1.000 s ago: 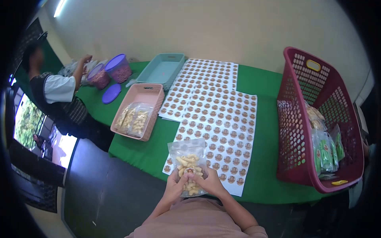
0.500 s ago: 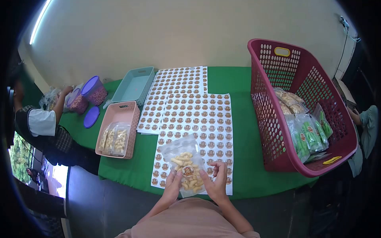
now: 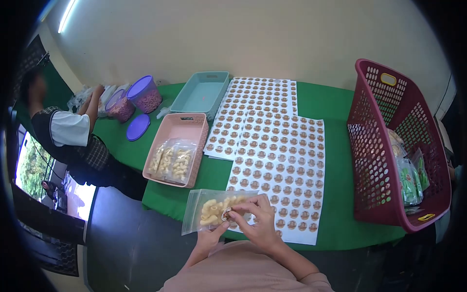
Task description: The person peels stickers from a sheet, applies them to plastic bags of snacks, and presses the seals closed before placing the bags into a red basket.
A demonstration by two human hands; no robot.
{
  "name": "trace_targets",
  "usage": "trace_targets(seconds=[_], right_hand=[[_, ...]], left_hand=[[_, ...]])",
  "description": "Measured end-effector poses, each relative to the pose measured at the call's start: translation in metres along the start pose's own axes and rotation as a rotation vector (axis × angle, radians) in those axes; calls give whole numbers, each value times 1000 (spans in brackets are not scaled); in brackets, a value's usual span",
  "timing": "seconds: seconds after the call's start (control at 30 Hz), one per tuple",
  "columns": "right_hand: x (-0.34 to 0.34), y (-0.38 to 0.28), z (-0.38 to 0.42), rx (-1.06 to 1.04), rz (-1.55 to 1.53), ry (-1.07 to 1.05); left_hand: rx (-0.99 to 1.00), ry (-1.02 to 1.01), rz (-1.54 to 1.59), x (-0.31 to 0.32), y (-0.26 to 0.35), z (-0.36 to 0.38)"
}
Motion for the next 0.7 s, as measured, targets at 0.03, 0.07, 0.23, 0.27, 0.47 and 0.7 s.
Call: trace_targets(seconds=[0.03,0.07,0.23,0.27,0.47,0.7], right_hand=[[6,-3,-4,-11,23,-31],[11,-6,-8,-20,47,-60],[31,-11,-22,9,41,-127],[35,-12,-23,24,35,-151],[53,-13,-20,88,57,-192],[65,-34,-23,89,105,-160]], left_hand=[[7,0,0,-7,4,0],[0,-2,-2,-13,6,-1],[88,-99,-76,-51,2,-13],[77,-115,-77,-57,0,-15],[-63,-166,-3,-76,4,-24],[-157,-367,-107,-108,-4,-31]])
Point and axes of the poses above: each hand's wrist, its own z-axis away from the middle knuckle, its own x-axis out of the palm, y = z × x, the point moved 4 cm from there along -z, towards the middle knuckle, and after that the axes turned 11 degrees about -x, right-handed, at the moved point
